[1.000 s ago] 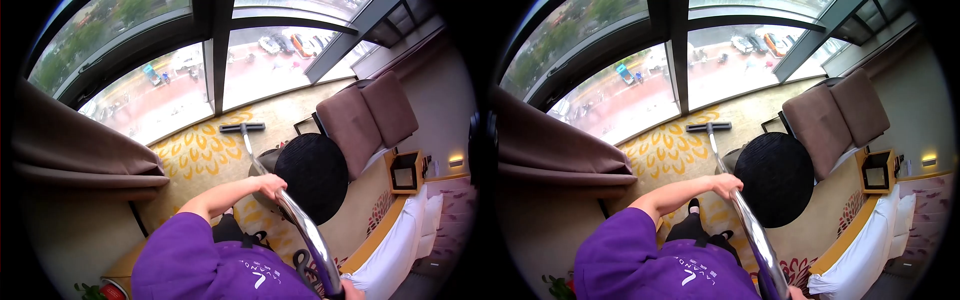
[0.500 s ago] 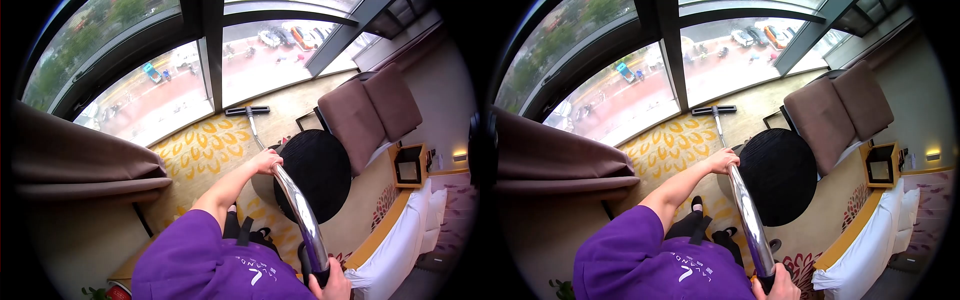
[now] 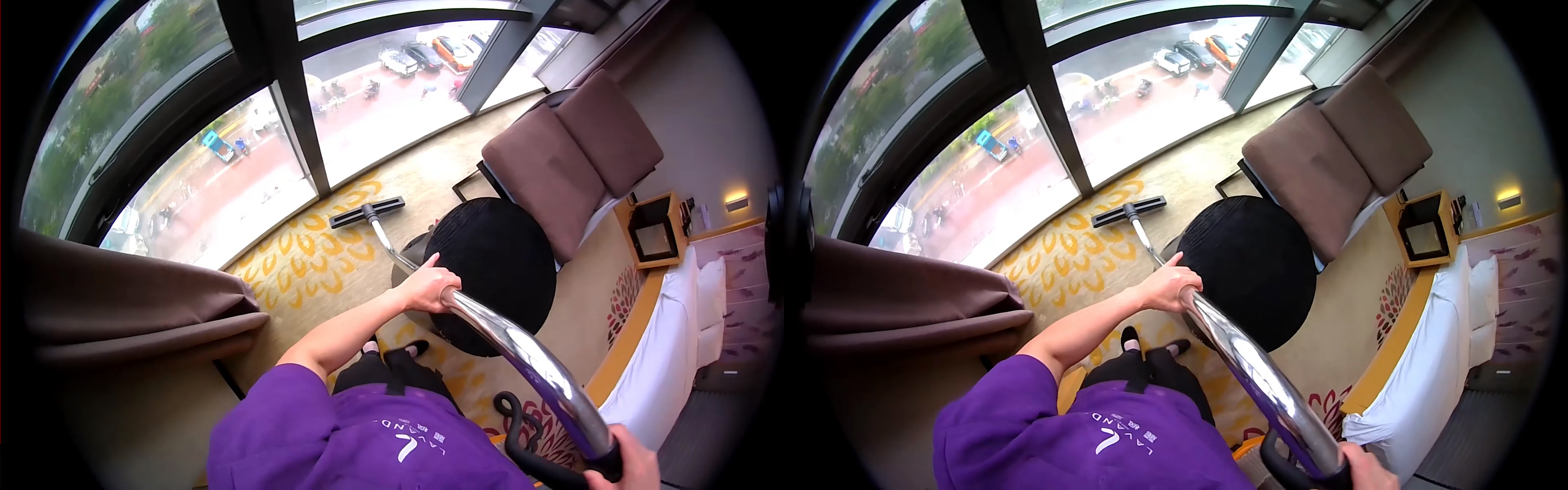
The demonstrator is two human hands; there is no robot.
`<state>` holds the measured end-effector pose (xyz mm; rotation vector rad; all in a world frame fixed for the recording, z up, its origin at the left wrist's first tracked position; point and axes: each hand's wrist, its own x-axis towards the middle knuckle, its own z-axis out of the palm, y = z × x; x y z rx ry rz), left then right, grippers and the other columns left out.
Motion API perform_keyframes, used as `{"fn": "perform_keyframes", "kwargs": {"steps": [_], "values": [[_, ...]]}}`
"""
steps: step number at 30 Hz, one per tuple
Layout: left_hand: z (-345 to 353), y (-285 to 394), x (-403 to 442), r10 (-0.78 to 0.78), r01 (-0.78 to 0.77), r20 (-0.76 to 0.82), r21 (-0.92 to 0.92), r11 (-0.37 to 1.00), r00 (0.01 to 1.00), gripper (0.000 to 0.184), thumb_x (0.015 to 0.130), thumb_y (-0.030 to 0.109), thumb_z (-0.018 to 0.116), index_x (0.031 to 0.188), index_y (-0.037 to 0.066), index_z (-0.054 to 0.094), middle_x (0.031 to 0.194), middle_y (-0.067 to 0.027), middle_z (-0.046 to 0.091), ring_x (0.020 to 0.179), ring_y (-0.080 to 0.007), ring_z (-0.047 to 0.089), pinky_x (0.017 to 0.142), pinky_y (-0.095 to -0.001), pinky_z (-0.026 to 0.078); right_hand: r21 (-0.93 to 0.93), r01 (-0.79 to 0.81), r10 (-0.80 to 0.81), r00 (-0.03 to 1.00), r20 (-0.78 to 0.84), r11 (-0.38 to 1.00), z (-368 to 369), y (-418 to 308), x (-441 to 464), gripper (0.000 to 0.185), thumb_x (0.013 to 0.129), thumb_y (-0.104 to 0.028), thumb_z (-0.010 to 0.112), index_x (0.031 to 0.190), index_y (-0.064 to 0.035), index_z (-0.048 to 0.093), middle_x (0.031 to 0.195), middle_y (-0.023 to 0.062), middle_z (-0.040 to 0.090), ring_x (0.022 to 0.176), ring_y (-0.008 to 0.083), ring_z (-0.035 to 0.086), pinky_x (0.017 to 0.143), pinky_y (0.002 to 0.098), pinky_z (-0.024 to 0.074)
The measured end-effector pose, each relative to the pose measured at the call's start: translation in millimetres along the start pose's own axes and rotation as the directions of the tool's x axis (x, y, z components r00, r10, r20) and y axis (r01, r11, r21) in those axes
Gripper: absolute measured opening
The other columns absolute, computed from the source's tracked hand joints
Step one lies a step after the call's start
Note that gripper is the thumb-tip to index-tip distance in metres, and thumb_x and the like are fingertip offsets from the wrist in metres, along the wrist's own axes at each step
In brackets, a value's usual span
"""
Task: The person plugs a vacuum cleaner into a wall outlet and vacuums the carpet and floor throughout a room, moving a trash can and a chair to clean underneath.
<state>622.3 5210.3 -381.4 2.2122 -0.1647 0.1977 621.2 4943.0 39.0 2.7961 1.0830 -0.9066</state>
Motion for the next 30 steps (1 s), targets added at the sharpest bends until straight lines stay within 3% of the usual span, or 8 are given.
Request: {"fn": "perform_keyframes", "kwargs": {"steps": [6, 8, 9, 12, 15, 21, 27, 30], "values": [[-20.2, 23.3, 29.4, -0.069, 0.061, -0.302, -0.036, 0.997, 0.951, 0.025, 0.063, 0.016, 0.069, 0.084, 0.014, 0.055, 0.080, 0.0001, 0.056, 0.087, -0.0199, 0.057, 0.103, -0.0572, 0.022, -0.220, 0.168, -0.178, 0.984, -0.024, 0.961, -55.7, 25.9, 16.8, 0.055, 0.070, -0.012, 0.071, 0.120, -0.0044, 0.049, 0.106, 0.0184, 0.058, 0.092, 0.0363, 0.060, 0.075, 0.0374, 0.0494], [-22.7, 20.6, 45.8, -0.100, 0.099, -0.396, -0.022, 0.995, 0.913, 0.026, 0.064, 0.017, 0.069, 0.085, 0.014, 0.054, 0.080, 0.0003, 0.056, 0.088, -0.0203, 0.057, 0.102, -0.0578, 0.022, -0.230, 0.226, -0.275, 0.939, -0.209, 0.947, -51.6, 45.4, 38.9, 0.051, 0.051, -0.014, 0.073, 0.099, -0.0029, 0.056, 0.078, 0.0145, 0.058, 0.071, 0.0322, 0.059, 0.065, 0.0349, 0.0469], [-24.5, 15.3, 55.5, -0.122, 0.134, -0.415, -0.001, 0.991, 0.902, 0.026, 0.065, 0.018, 0.068, 0.087, 0.014, 0.054, 0.081, 0.0000, 0.057, 0.088, -0.0209, 0.057, 0.102, -0.0583, 0.022, -0.279, 0.266, -0.319, 0.933, -0.167, 0.923, -63.6, 48.6, 49.5, 0.057, 0.048, -0.010, 0.071, 0.102, -0.0028, 0.052, 0.081, 0.0156, 0.055, 0.074, 0.0356, 0.056, 0.066, 0.0362, 0.0452], [-24.1, -14.0, 90.1, -0.197, 0.198, -0.518, -0.053, 0.979, 0.833, 0.021, 0.068, 0.017, 0.066, 0.085, 0.014, 0.055, 0.082, -0.0009, 0.058, 0.089, -0.0220, 0.058, 0.101, -0.0571, 0.023, -0.349, 0.268, -0.339, 0.927, -0.162, 0.898, -94.9, 39.9, 94.9, 0.056, 0.048, -0.009, 0.071, 0.101, -0.0046, 0.054, 0.078, 0.0143, 0.055, 0.071, 0.0340, 0.056, 0.064, 0.0366, 0.0449], [-18.2, -56.9, 124.2, -0.266, 0.215, -0.579, -0.158, 0.964, 0.770, 0.019, 0.067, 0.014, 0.065, 0.084, 0.014, 0.055, 0.083, -0.0032, 0.059, 0.087, -0.0237, 0.058, 0.090, -0.0446, 0.033, -0.456, 0.296, -0.380, 0.919, -0.103, 0.839, -117.0, 17.3, 161.1, 0.054, 0.052, -0.010, 0.071, 0.102, -0.0069, 0.053, 0.073, 0.0118, 0.052, 0.065, 0.0314, 0.055, 0.059, 0.0379, 0.0438], [-42.1, -92.1, 178.0, -0.251, 0.100, -0.551, -0.290, 0.952, 0.796, 0.026, 0.061, 0.013, 0.071, 0.079, 0.011, 0.052, 0.077, -0.0057, 0.057, 0.077, -0.0259, 0.056, 0.081, -0.0371, 0.038, -0.412, 0.129, -0.176, 0.981, -0.077, 0.902, -164.7, 7.3, 228.4, 0.044, 0.053, -0.009, 0.067, 0.094, -0.0047, 0.052, 0.075, 0.0146, 0.052, 0.067, 0.0340, 0.054, 0.062, 0.0351, 0.0436], [-97.8, -91.0, 230.6, -0.129, 0.013, -0.462, -0.247, 0.969, 0.877, 0.025, 0.064, 0.015, 0.071, 0.084, 0.013, 0.055, 0.078, -0.0010, 0.056, 0.084, -0.0201, 0.058, 0.103, -0.0587, 0.019, -0.272, -0.246, 0.171, 0.947, -0.272, 0.930, -204.6, -15.9, 228.8, 0.035, 0.052, -0.005, 0.062, 0.086, -0.0036, 0.052, 0.070, 0.0112, 0.048, 0.064, 0.0261, 0.053, 0.063, 0.0292, 0.0406], [-103.5, -112.8, 266.0, -0.120, 0.025, -0.431, -0.220, 0.975, 0.894, 0.025, 0.065, 0.014, 0.070, 0.085, 0.013, 0.054, 0.082, -0.0009, 0.056, 0.089, -0.0199, 0.057, 0.103, -0.0603, 0.018, -0.332, -0.217, 0.099, 0.936, -0.339, 0.918, -194.6, -24.1, 263.1, 0.037, 0.051, -0.004, 0.061, 0.087, -0.0030, 0.053, 0.069, 0.0125, 0.048, 0.064, 0.0293, 0.052, 0.063, 0.0314, 0.0413]]}}
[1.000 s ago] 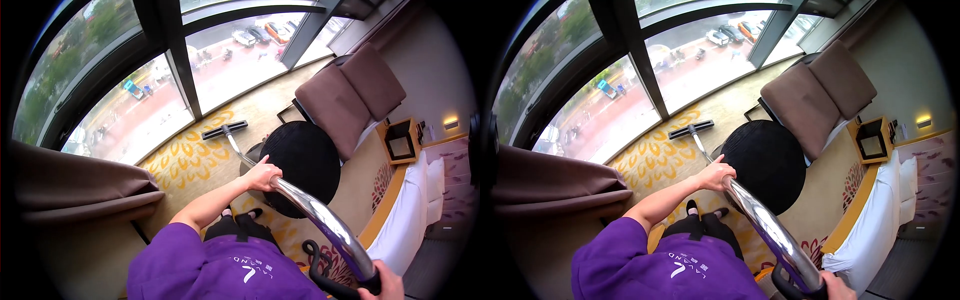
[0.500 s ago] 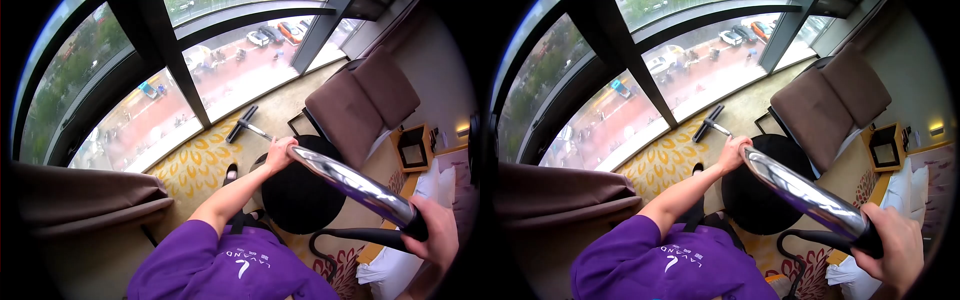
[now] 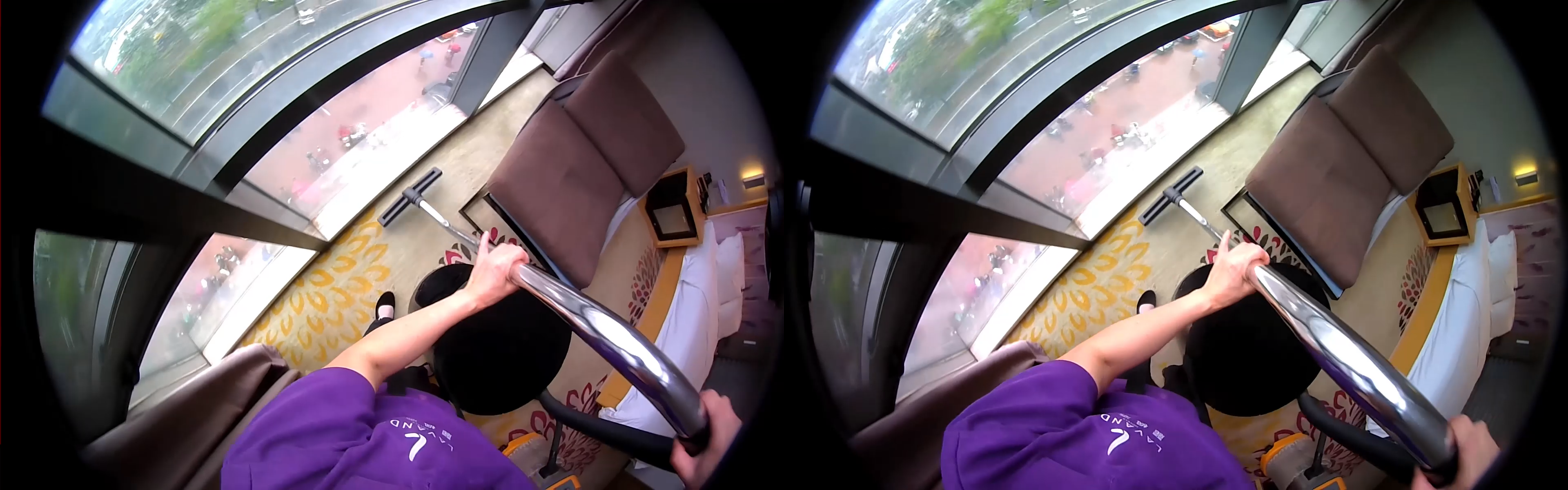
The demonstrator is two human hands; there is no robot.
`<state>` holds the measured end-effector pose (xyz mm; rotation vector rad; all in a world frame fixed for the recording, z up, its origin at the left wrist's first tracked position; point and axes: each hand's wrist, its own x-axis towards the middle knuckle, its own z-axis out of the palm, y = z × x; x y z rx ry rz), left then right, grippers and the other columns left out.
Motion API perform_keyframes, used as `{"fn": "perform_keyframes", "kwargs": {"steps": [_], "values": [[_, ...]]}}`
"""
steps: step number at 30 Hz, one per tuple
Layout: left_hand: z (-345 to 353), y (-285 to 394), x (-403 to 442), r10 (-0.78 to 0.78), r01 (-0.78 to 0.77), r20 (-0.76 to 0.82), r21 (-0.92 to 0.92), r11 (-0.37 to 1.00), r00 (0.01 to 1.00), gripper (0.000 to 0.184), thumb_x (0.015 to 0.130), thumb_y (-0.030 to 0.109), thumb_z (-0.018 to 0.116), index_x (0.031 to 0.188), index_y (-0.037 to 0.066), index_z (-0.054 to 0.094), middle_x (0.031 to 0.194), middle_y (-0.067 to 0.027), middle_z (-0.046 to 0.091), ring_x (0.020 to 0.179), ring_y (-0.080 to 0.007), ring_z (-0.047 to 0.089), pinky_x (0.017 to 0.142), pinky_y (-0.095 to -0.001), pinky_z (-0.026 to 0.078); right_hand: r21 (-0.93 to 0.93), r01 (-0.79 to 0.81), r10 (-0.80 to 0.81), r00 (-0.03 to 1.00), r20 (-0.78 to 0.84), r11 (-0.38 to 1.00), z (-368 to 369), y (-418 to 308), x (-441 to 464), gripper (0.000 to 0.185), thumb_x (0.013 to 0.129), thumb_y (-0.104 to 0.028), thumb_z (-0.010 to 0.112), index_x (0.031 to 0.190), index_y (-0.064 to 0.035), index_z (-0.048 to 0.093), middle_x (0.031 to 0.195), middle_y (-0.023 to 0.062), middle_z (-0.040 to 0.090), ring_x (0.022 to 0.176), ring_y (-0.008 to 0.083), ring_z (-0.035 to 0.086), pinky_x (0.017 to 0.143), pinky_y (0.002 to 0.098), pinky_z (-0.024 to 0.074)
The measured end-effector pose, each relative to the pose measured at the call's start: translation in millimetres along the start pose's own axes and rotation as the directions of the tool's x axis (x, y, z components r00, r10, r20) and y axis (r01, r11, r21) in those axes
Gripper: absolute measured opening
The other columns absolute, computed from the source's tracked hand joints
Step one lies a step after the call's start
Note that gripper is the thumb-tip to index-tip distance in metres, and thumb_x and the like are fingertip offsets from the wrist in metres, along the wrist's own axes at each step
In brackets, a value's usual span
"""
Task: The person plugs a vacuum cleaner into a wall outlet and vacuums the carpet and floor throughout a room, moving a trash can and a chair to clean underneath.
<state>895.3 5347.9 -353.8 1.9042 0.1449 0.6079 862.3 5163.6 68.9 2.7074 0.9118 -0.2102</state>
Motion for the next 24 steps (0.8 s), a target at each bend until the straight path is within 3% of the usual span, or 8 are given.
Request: {"fn": "perform_keyframes", "kwargs": {"steps": [3, 5, 7, 11, 15, 18, 22, 24], "values": [[24.2, -66.8, 24.1, -0.102, 0.102, -0.012, 0.008, 0.995, 0.995, 0.025, 0.066, 0.015, 0.068, 0.086, 0.014, 0.053, 0.083, -0.0015, 0.056, 0.092, -0.0236, 0.055, 0.098, -0.0548, 0.026, 0.019, 0.165, -0.162, 0.980, -0.112, 0.986, 60.4, 4.6, 42.0, 0.042, 0.050, -0.009, 0.065, 0.090, -0.0048, 0.055, 0.070, 0.0131, 0.051, 0.062, 0.0326, 0.054, 0.057, 0.0361, 0.0435], [34.9, -108.2, 28.5, -0.130, 0.134, 0.136, -0.019, 0.991, 0.982, 0.028, 0.064, 0.017, 0.069, 0.087, 0.015, 0.052, 0.087, -0.0029, 0.054, 0.092, -0.0262, 0.052, 0.083, -0.0417, 0.034, -0.193, 0.136, -0.139, 0.990, 0.000, 0.972, 89.3, -11.1, 63.6, 0.043, 0.049, -0.014, 0.073, 0.088, -0.0100, 0.054, 0.064, 0.0096, 0.044, 0.058, 0.0302, 0.051, 0.053, 0.0402, 0.0385], [50.2, -114.6, 29.0, -0.114, 0.120, 0.191, -0.021, 0.993, 0.975, 0.029, 0.063, 0.016, 0.068, 0.088, 0.016, 0.053, 0.088, -0.0034, 0.054, 0.095, -0.0269, 0.050, 0.078, -0.0383, 0.035, -0.120, 0.110, -0.110, 0.994, 0.010, 0.987, 94.1, 8.0, 59.7, 0.044, 0.048, -0.013, 0.073, 0.089, -0.0098, 0.055, 0.065, 0.0096, 0.046, 0.059, 0.0299, 0.051, 0.053, 0.0394, 0.0387], [47.8, -72.4, 37.8, -0.032, 0.032, 0.281, 0.004, 0.999, 0.959, 0.027, 0.066, 0.018, 0.068, 0.088, 0.016, 0.053, 0.090, -0.0007, 0.054, 0.102, -0.0228, 0.051, 0.098, -0.0667, 0.018, -0.026, 0.058, -0.060, 0.996, -0.070, 0.998, 63.0, 14.8, 46.7, 0.039, 0.053, -0.009, 0.067, 0.090, -0.0060, 0.055, 0.066, 0.0114, 0.047, 0.058, 0.0315, 0.050, 0.053, 0.0374, 0.0391], [56.6, -56.6, 59.0, 0.053, -0.052, 0.246, -0.010, 0.999, 0.968, 0.024, 0.067, 0.016, 0.068, 0.085, 0.016, 0.053, 0.085, 0.0011, 0.055, 0.096, -0.0211, 0.052, 0.099, -0.0653, 0.017, -0.239, 0.004, 0.036, 0.986, 0.163, 0.971, 23.9, 12.4, 46.2, 0.049, 0.069, -0.015, 0.072, 0.114, -0.0053, 0.055, 0.096, 0.0159, 0.061, 0.084, 0.0339, 0.061, 0.069, 0.0374, 0.0496], [62.9, -74.8, 77.6, 0.042, -0.046, 0.182, 0.020, 0.999, 0.982, 0.022, 0.068, 0.014, 0.067, 0.085, 0.016, 0.054, 0.085, 0.0011, 0.056, 0.094, -0.0210, 0.053, 0.099, -0.0640, 0.017, -0.134, 0.063, -0.086, 0.980, -0.179, 0.989, 61.7, 10.5, 64.9, 0.042, 0.051, -0.008, 0.067, 0.092, -0.0046, 0.056, 0.067, 0.0112, 0.047, 0.058, 0.0301, 0.050, 0.054, 0.0365, 0.0403], [77.6, -122.6, 85.0, 0.076, -0.089, 0.158, 0.077, 0.993, 0.984, 0.020, 0.069, 0.012, 0.064, 0.085, 0.016, 0.053, 0.088, -0.0005, 0.055, 0.097, -0.0217, 0.053, 0.099, -0.0639, 0.019, -0.162, 0.067, -0.093, 0.983, -0.158, 0.985, 114.4, 39.5, 84.3, 0.055, 0.044, -0.015, 0.076, 0.095, -0.0103, 0.057, 0.069, 0.0078, 0.047, 0.062, 0.0276, 0.051, 0.054, 0.0381, 0.0389], [86.8, -133.3, 91.4, -0.137, 0.117, 0.254, 0.093, 0.989, 0.958, 0.018, 0.070, 0.012, 0.062, 0.083, 0.016, 0.050, 0.087, -0.0026, 0.053, 0.098, -0.0260, 0.051, 0.094, -0.0614, 0.026, -0.210, 0.044, -0.070, 0.991, -0.117, 0.977, 135.8, 38.9, 98.3, 0.058, 0.042, -0.017, 0.077, 0.096, -0.0108, 0.057, 0.071, 0.0069, 0.046, 0.064, 0.0267, 0.050, 0.054, 0.0382, 0.0390]]}}
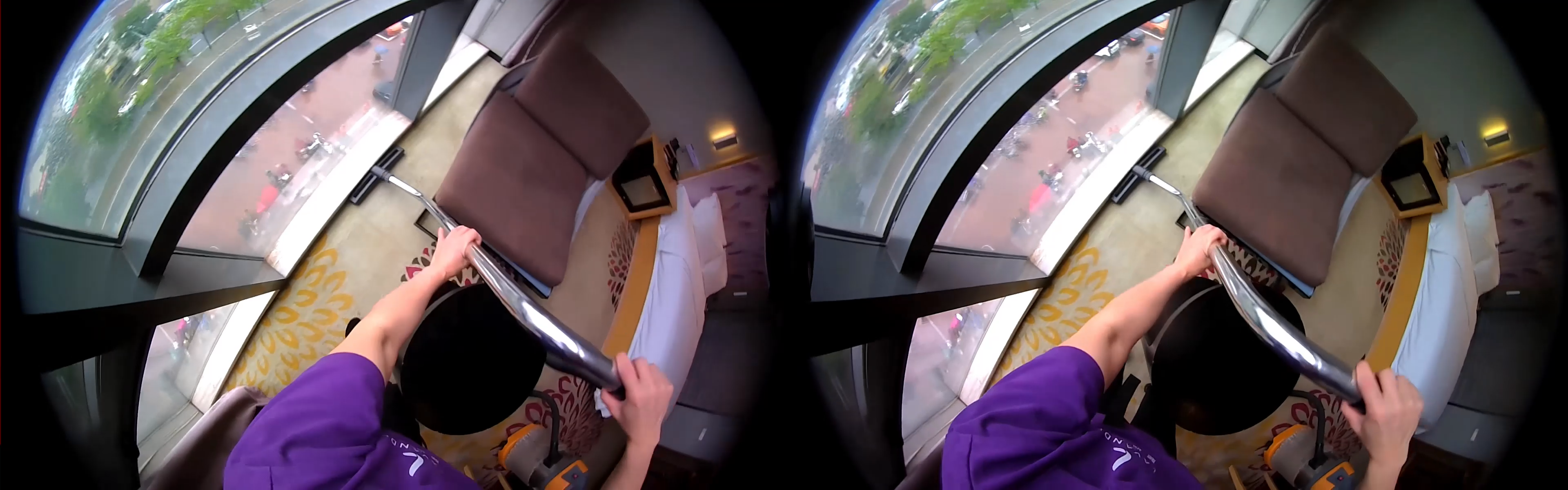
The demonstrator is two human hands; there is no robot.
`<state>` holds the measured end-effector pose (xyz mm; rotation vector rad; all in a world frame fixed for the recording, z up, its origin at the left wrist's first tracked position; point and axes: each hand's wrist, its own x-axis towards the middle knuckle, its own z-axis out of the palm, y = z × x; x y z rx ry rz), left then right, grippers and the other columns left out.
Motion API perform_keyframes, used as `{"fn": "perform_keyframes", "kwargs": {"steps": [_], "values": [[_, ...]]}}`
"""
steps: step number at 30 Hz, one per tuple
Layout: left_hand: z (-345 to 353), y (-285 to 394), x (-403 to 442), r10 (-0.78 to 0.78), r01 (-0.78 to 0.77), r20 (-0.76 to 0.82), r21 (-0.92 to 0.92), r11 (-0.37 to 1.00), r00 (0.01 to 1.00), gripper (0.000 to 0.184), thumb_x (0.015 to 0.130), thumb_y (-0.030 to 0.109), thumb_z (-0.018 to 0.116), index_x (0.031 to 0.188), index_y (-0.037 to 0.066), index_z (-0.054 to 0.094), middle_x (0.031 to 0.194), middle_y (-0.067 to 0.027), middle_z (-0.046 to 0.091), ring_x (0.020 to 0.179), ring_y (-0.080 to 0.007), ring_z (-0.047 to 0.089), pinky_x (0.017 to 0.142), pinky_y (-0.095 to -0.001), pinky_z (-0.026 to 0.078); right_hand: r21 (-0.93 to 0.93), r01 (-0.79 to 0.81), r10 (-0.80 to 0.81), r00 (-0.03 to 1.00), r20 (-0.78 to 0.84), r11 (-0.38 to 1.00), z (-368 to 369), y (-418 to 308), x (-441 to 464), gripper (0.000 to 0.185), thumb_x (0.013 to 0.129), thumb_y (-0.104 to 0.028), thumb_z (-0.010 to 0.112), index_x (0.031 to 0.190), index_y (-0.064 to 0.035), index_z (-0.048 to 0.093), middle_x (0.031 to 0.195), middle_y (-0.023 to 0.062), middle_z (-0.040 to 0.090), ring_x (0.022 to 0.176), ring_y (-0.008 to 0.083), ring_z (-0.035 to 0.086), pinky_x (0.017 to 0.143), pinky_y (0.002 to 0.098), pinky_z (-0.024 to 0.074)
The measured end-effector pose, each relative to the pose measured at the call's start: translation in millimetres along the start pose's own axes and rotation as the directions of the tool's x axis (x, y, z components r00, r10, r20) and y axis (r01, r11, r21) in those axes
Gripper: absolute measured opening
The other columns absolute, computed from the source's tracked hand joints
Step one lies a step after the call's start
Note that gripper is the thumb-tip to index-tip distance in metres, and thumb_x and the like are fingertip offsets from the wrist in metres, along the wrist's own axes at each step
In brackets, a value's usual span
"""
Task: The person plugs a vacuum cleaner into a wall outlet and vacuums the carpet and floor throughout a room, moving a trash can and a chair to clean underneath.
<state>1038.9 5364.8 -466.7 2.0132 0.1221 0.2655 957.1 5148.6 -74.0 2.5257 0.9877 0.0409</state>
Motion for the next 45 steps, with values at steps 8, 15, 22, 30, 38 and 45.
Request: {"fn": "perform_keyframes", "kwargs": {"steps": [8, 15, 22, 30, 38, 45], "values": [[-7.7, -7.9, -19.4, 0.108, -0.096, 0.227, -0.063, 0.993, 0.968, 0.032, 0.059, 0.019, 0.071, 0.084, 0.017, 0.051, 0.086, -0.0029, 0.055, 0.093, -0.0264, 0.054, 0.085, -0.0504, 0.035, 0.147, -0.085, 0.068, 0.991, 0.116, 0.985, -22.7, -14.3, -27.8, 0.047, 0.049, -0.017, 0.069, 0.094, -0.0117, 0.059, 0.065, 0.0094, 0.048, 0.058, 0.0303, 0.052, 0.052, 0.0396, 0.0396], [-45.9, 68.5, -86.3, 0.121, -0.127, 0.439, -0.016, 0.992, 0.890, 0.030, 0.063, 0.025, 0.067, 0.089, 0.015, 0.056, 0.084, -0.0020, 0.059, 0.095, -0.0230, 0.058, 0.103, -0.0610, 0.019, 0.275, -0.093, 0.005, 0.952, 0.305, 0.957, -115.0, -3.6, -53.2, 0.045, 0.066, -0.017, 0.072, 0.108, -0.0070, 0.059, 0.079, 0.0135, 0.058, 0.068, 0.0334, 0.058, 0.059, 0.0387, 0.0469], [-72.7, 105.0, -207.2, -0.046, 0.047, 0.237, 0.000, 0.999, 0.970, 0.030, 0.062, 0.025, 0.069, 0.086, 0.014, 0.056, 0.079, -0.0046, 0.058, 0.090, -0.0252, 0.058, 0.103, -0.0573, 0.022, 0.316, 0.113, -0.227, 0.909, 0.351, 0.942, -119.9, 22.2, -90.3, 0.043, 0.063, -0.010, 0.072, 0.104, -0.0041, 0.060, 0.080, 0.0153, 0.058, 0.067, 0.0336, 0.058, 0.060, 0.0375, 0.0466], [-47.4, 147.7, -412.2, -0.300, 0.324, -0.223, 0.082, 0.942, 0.927, 0.028, 0.061, 0.020, 0.070, 0.083, 0.016, 0.053, 0.080, 0.0001, 0.056, 0.089, -0.0207, 0.056, 0.103, -0.0567, 0.021, 0.395, 0.571, -0.672, 0.716, 0.190, 0.720, -64.0, 27.3, -136.9, 0.050, 0.063, -0.008, 0.072, 0.110, -0.0021, 0.057, 0.085, 0.0163, 0.059, 0.073, 0.0342, 0.059, 0.063, 0.0379, 0.0474], [-8.7, 172.2, -579.1, -0.475, 0.620, -0.567, 0.082, 0.780, 0.673, 0.024, 0.067, 0.021, 0.071, 0.085, 0.015, 0.057, 0.080, -0.0003, 0.059, 0.086, -0.0207, 0.059, 0.103, -0.0634, 0.016, 0.397, 0.802, -0.874, 0.485, 0.005, 0.447, -37.6, -49.0, -177.8, 0.051, 0.061, -0.007, 0.071, 0.110, -0.0040, 0.056, 0.083, 0.0141, 0.057, 0.073, 0.0307, 0.058, 0.066, 0.0351, 0.0475], [19.8, 130.8, -673.6, -0.513, 0.678, -0.797, -0.186, 0.711, 0.319, 0.022, 0.068, 0.013, 0.068, 0.083, 0.015, 0.053, 0.084, -0.0027, 0.057, 0.090, -0.0243, 0.056, 0.093, -0.0524, 0.030, 0.193, 0.946, -0.959, 0.276, -0.060, 0.261, -38.5, -151.4, -213.5, 0.058, 0.056, -0.013, 0.075, 0.111, -0.0078, 0.056, 0.081, 0.0080, 0.055, 0.071, 0.0252, 0.056, 0.063, 0.0345, 0.0464]]}}
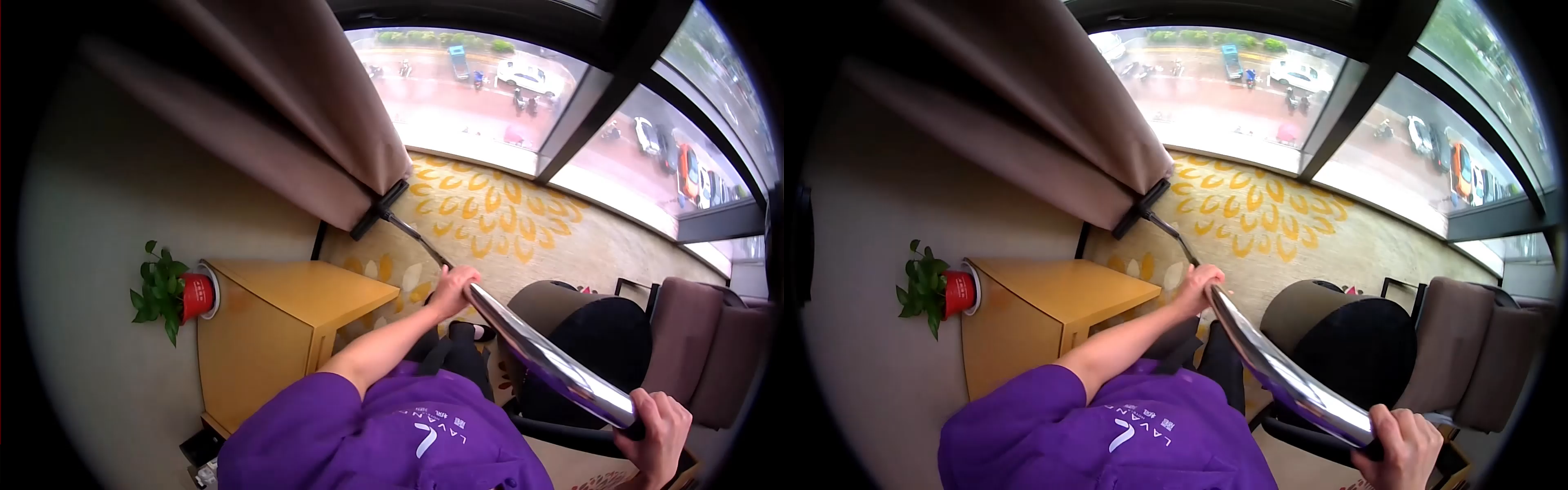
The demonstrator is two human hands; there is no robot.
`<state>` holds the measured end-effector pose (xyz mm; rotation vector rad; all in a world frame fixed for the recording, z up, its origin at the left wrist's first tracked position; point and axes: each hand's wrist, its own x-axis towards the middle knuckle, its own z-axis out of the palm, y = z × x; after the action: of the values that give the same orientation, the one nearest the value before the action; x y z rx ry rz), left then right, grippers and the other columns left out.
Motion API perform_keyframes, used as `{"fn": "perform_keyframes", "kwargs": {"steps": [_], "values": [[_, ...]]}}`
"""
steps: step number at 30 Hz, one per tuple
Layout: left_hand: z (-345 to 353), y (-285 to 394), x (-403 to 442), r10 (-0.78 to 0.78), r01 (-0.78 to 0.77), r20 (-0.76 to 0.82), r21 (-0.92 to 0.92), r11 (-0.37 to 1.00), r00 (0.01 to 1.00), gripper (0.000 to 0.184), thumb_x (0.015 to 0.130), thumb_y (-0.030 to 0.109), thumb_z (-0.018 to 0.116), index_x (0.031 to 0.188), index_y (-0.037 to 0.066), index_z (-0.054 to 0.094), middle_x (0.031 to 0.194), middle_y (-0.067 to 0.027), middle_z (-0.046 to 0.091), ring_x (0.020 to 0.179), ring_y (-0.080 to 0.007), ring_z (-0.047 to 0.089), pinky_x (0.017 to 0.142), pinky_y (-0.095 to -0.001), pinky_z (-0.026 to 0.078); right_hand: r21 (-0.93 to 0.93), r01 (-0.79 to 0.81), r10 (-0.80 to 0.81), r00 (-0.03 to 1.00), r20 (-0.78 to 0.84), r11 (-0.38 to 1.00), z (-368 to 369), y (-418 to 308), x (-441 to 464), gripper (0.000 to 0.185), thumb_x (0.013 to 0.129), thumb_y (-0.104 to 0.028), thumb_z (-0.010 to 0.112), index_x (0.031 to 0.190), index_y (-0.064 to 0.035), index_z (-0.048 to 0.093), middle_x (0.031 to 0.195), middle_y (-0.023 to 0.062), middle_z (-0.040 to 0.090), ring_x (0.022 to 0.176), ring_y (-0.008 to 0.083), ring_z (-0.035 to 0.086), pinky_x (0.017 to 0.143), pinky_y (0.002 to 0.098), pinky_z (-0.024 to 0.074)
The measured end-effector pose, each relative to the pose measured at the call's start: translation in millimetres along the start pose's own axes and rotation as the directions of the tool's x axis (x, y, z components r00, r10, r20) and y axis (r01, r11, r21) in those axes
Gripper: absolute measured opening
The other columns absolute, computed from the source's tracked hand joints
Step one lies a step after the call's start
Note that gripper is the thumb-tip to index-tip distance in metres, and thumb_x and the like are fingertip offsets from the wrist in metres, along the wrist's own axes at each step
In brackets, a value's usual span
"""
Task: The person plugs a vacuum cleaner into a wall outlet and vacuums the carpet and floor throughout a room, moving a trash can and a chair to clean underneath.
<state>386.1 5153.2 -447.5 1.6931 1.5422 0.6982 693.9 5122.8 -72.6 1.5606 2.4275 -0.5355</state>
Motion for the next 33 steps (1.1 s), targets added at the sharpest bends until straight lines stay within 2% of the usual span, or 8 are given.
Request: {"fn": "perform_keyframes", "kwargs": {"steps": [9, 17, 18, 19, 20, 21, 27, 33], "values": [[-2.1, 26.9, -14.8, 0.212, -0.201, 0.034, -0.202, 0.959, 0.977, 0.022, 0.066, 0.021, 0.067, 0.079, 0.014, 0.051, 0.075, -0.0029, 0.054, 0.084, -0.0235, 0.057, 0.100, -0.0572, 0.025, -0.108, -0.350, 0.355, 0.934, 0.032, 0.930, -51.2, -92.1, -23.6, 0.044, 0.065, -0.011, 0.073, 0.107, -0.0089, 0.059, 0.091, 0.0127, 0.062, 0.082, 0.0314, 0.061, 0.071, 0.0371, 0.0488], [-63.0, -106.1, 10.4, 0.253, -0.247, -0.029, 0.143, 0.958, 0.967, 0.021, 0.064, 0.012, 0.066, 0.084, 0.017, 0.060, 0.083, -0.0019, 0.060, 0.089, -0.0205, 0.059, 0.095, -0.0564, 0.029, -0.103, -0.010, -0.010, 0.982, -0.190, 0.995, 42.7, -83.5, 60.4, 0.049, 0.050, -0.020, 0.076, 0.095, -0.0109, 0.060, 0.088, 0.0096, 0.062, 0.071, 0.0271, 0.061, 0.063, 0.0340, 0.0488], [-78.8, -147.2, 17.3, -0.061, 0.168, 0.214, -0.526, 0.834, 0.975, 0.014, 0.069, 0.013, 0.062, 0.083, 0.017, 0.059, 0.082, -0.0030, 0.058, 0.089, -0.0240, 0.058, 0.092, -0.0573, 0.030, -0.085, 0.014, -0.029, 0.983, -0.183, 0.996, 71.7, -95.1, 92.9, 0.051, 0.050, -0.019, 0.076, 0.097, -0.0113, 0.060, 0.087, 0.0088, 0.062, 0.076, 0.0270, 0.061, 0.065, 0.0343, 0.0489], [-94.6, -187.9, 23.8, -0.366, 0.512, 0.424, -0.839, 0.186, 0.828, 0.008, 0.074, 0.014, 0.058, 0.082, 0.016, 0.057, 0.081, -0.0041, 0.055, 0.088, -0.0275, 0.056, 0.089, -0.0582, 0.032, -0.008, 0.085, -0.085, 0.974, -0.211, 0.996, 102.1, -114.2, 129.6, 0.041, 0.055, -0.016, 0.073, 0.093, -0.0120, 0.059, 0.079, 0.0065, 0.059, 0.074, 0.0252, 0.059, 0.064, 0.0339, 0.0476], [-113.8, -183.0, 20.7, -0.285, 0.290, 0.088, -0.500, 0.816, 0.955, 0.008, 0.074, 0.012, 0.058, 0.080, 0.015, 0.055, 0.084, -0.0045, 0.055, 0.092, -0.0281, 0.054, 0.090, -0.0580, 0.032, -0.316, 0.154, -0.239, 0.939, -0.249, 0.936, 128.8, -121.1, 149.4, 0.030, 0.058, -0.013, 0.067, 0.087, -0.0125, 0.057, 0.069, 0.0056, 0.052, 0.065, 0.0235, 0.055, 0.059, 0.0343, 0.0454], [-121.6, -178.1, 22.2, 0.019, 0.000, -0.108, 0.173, 0.985, 0.994, 0.009, 0.074, 0.010, 0.057, 0.079, 0.015, 0.052, 0.087, -0.0048, 0.055, 0.096, -0.0287, 0.052, 0.091, -0.0578, 0.032, -0.347, 0.135, -0.250, 0.917, -0.310, 0.928, 132.7, -120.2, 159.6, 0.023, 0.060, -0.012, 0.063, 0.081, -0.0131, 0.054, 0.064, 0.0054, 0.045, 0.059, 0.0226, 0.050, 0.055, 0.0349, 0.0426], [-76.8, -167.5, -12.1, -0.191, 0.167, 0.104, 0.202, 0.965, 0.976, 0.012, 0.073, 0.014, 0.060, 0.080, 0.016, 0.050, 0.092, -0.0011, 0.055, 0.104, -0.0278, 0.048, 0.090, -0.0643, 0.029, -0.054, 0.126, -0.129, 0.990, -0.055, 0.990, 164.0, -98.4, 101.1, 0.032, 0.054, -0.018, 0.071, 0.079, -0.0130, 0.050, 0.064, 0.0051, 0.046, 0.059, 0.0235, 0.054, 0.056, 0.0348, 0.0427], [26.2, -43.5, -102.7, 0.095, -0.116, 0.218, 0.083, 0.990, 0.971, 0.026, 0.060, 0.022, 0.067, 0.076, 0.016, 0.048, 0.079, -0.0027, 0.052, 0.086, -0.0243, 0.053, 0.075, -0.0416, 0.036, -0.010, -0.140, 0.140, 0.990, -0.007, 0.990, 126.8, -72.0, -83.4, 0.037, 0.043, -0.012, 0.063, 0.078, -0.0064, 0.054, 0.063, 0.0086, 0.050, 0.059, 0.0275, 0.054, 0.056, 0.0359, 0.0418]]}}
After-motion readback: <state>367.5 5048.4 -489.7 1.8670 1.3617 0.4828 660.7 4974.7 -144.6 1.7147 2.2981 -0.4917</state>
